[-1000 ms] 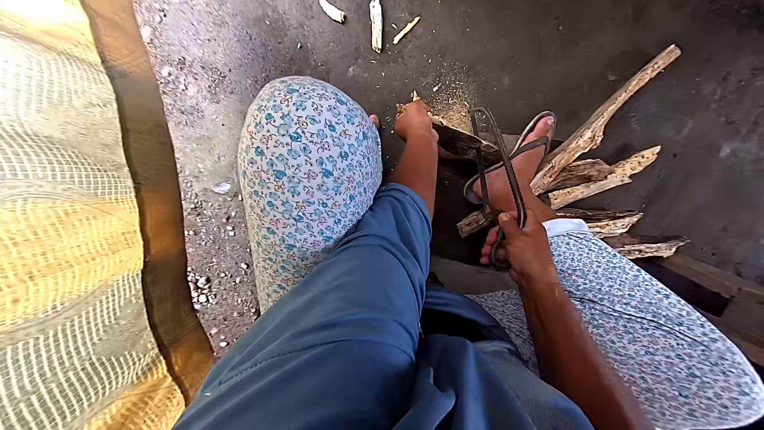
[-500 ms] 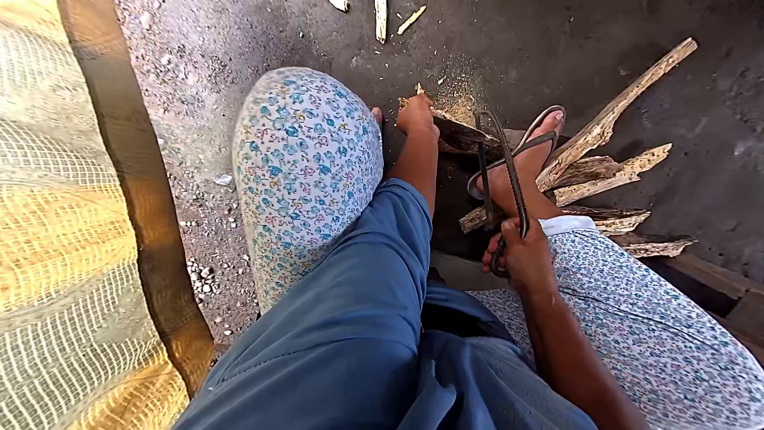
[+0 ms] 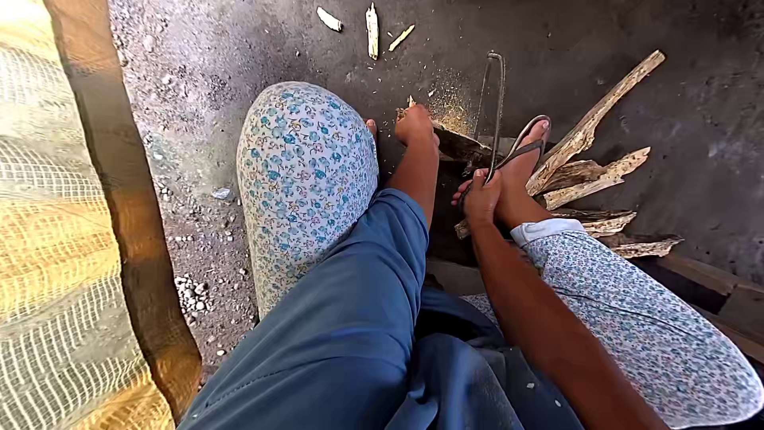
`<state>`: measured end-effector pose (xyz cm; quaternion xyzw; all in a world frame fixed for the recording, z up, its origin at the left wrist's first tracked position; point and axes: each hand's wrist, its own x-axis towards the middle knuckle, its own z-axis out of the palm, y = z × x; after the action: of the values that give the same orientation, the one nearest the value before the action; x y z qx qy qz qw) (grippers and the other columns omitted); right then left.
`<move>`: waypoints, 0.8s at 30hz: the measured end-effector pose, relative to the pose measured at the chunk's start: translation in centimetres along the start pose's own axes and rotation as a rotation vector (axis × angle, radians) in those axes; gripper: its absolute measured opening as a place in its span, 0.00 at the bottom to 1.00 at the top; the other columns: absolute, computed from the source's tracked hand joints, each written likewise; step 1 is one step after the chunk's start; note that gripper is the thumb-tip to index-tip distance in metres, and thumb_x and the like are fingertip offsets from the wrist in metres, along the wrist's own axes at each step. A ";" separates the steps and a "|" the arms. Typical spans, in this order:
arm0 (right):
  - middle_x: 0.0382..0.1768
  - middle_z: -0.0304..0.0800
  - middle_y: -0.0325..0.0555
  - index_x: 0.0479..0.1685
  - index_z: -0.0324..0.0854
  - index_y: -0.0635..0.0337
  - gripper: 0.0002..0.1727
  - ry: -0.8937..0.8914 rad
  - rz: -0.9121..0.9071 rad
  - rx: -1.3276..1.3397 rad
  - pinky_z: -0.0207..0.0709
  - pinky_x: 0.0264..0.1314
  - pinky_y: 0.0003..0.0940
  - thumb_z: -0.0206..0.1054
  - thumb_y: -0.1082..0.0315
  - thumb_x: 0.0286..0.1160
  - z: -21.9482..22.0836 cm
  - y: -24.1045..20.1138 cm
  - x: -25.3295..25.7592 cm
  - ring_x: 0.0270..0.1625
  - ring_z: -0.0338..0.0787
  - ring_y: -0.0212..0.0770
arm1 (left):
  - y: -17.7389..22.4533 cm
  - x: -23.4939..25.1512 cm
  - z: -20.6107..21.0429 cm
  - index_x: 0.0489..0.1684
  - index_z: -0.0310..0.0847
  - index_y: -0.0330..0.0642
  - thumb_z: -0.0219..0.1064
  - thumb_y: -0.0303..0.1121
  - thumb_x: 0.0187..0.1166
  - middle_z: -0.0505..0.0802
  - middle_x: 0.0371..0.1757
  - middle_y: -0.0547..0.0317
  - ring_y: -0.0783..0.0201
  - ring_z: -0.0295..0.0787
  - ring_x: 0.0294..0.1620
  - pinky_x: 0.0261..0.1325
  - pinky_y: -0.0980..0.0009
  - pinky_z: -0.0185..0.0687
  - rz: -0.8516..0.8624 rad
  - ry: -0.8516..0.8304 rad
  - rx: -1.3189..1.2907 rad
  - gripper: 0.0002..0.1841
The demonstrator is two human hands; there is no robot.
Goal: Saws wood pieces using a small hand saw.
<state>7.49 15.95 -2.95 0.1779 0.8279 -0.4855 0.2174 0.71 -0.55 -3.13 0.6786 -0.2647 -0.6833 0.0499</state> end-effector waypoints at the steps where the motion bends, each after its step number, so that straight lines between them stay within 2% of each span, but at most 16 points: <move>1: 0.27 0.82 0.46 0.72 0.62 0.63 0.19 0.029 -0.003 -0.043 0.89 0.27 0.42 0.42 0.59 0.98 0.6 0.0 -0.3 0.21 0.87 0.42 | 0.1 -0.2 0.1 0.66 0.76 0.34 0.71 0.28 0.72 0.82 0.63 0.39 0.48 0.79 0.62 0.56 0.45 0.80 -0.020 0.024 0.012 0.23; 3: 0.30 0.83 0.47 0.75 0.61 0.62 0.21 0.042 -0.016 -0.094 0.89 0.31 0.42 0.41 0.57 0.98 1.4 0.4 -0.8 0.23 0.88 0.41 | 0.4 -0.5 0.1 0.67 0.76 0.32 0.72 0.29 0.72 0.81 0.65 0.39 0.48 0.79 0.63 0.56 0.46 0.80 -0.046 0.061 0.023 0.24; 5: 0.29 0.83 0.47 0.72 0.61 0.63 0.19 0.013 -0.019 -0.016 0.89 0.31 0.41 0.42 0.59 0.98 1.6 1.1 -0.4 0.23 0.88 0.41 | 0.3 -0.2 -0.1 0.67 0.76 0.33 0.71 0.28 0.73 0.82 0.64 0.39 0.48 0.79 0.62 0.56 0.47 0.80 -0.047 0.078 0.006 0.23; 7: 0.26 0.81 0.45 0.66 0.61 0.62 0.13 -0.057 0.029 0.091 0.90 0.27 0.41 0.45 0.62 0.98 0.5 0.7 0.3 0.20 0.87 0.41 | -0.2 0.5 -0.2 0.66 0.77 0.33 0.71 0.26 0.71 0.82 0.63 0.40 0.49 0.80 0.62 0.56 0.47 0.80 -0.047 0.078 -0.026 0.23; 9: 0.23 0.78 0.44 0.64 0.63 0.59 0.12 -0.103 0.129 0.060 0.86 0.20 0.40 0.47 0.60 0.97 -1.3 -1.5 -0.2 0.17 0.84 0.40 | -0.7 1.0 -0.7 0.63 0.77 0.33 0.71 0.24 0.69 0.82 0.63 0.40 0.48 0.79 0.62 0.56 0.46 0.80 -0.036 0.060 -0.050 0.22; 12: 0.24 0.80 0.46 0.73 0.63 0.60 0.18 -0.166 0.202 -0.104 0.85 0.21 0.42 0.47 0.57 0.97 -4.3 -3.3 -4.1 0.18 0.84 0.43 | -0.3 1.8 -0.6 0.61 0.78 0.31 0.71 0.23 0.67 0.82 0.63 0.39 0.48 0.79 0.62 0.56 0.46 0.80 -0.033 0.052 -0.042 0.21; 16: 0.21 0.80 0.45 0.65 0.63 0.64 0.12 -0.159 0.272 -0.098 0.86 0.18 0.39 0.47 0.66 0.96 -8.7 -4.3 -11.9 0.16 0.86 0.42 | -0.1 2.0 -0.2 0.62 0.78 0.33 0.71 0.24 0.68 0.82 0.64 0.40 0.49 0.79 0.63 0.57 0.47 0.80 -0.044 0.057 0.008 0.21; 18: 0.19 0.80 0.43 0.60 0.63 0.64 0.08 -0.134 0.280 -0.071 0.85 0.15 0.36 0.46 0.68 0.96 -9.9 -4.3 -13.9 0.14 0.85 0.39 | 0.2 1.9 0.0 0.60 0.79 0.33 0.72 0.24 0.68 0.82 0.62 0.41 0.49 0.79 0.61 0.56 0.47 0.80 -0.031 0.056 0.023 0.20; 21: 0.17 0.78 0.42 0.58 0.63 0.63 0.07 -0.120 0.276 -0.064 0.84 0.14 0.35 0.47 0.69 0.96 -9.3 -3.3 -13.6 0.12 0.83 0.38 | 0.2 1.5 -0.1 0.58 0.80 0.35 0.73 0.26 0.69 0.82 0.61 0.42 0.50 0.79 0.60 0.54 0.48 0.79 -0.037 0.054 0.038 0.19; 24: 0.16 0.77 0.42 0.60 0.63 0.63 0.07 -0.119 0.254 -0.087 0.83 0.14 0.35 0.48 0.69 0.96 -7.3 -2.0 -12.0 0.12 0.83 0.38 | 0.4 1.4 -0.1 0.63 0.78 0.34 0.72 0.26 0.69 0.81 0.64 0.41 0.49 0.78 0.64 0.56 0.46 0.80 -0.035 0.032 0.022 0.21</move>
<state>15.21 20.47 8.12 0.2427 0.8046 -0.4273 0.3333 0.60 -1.50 -4.26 0.6945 -0.2597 -0.6701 0.0348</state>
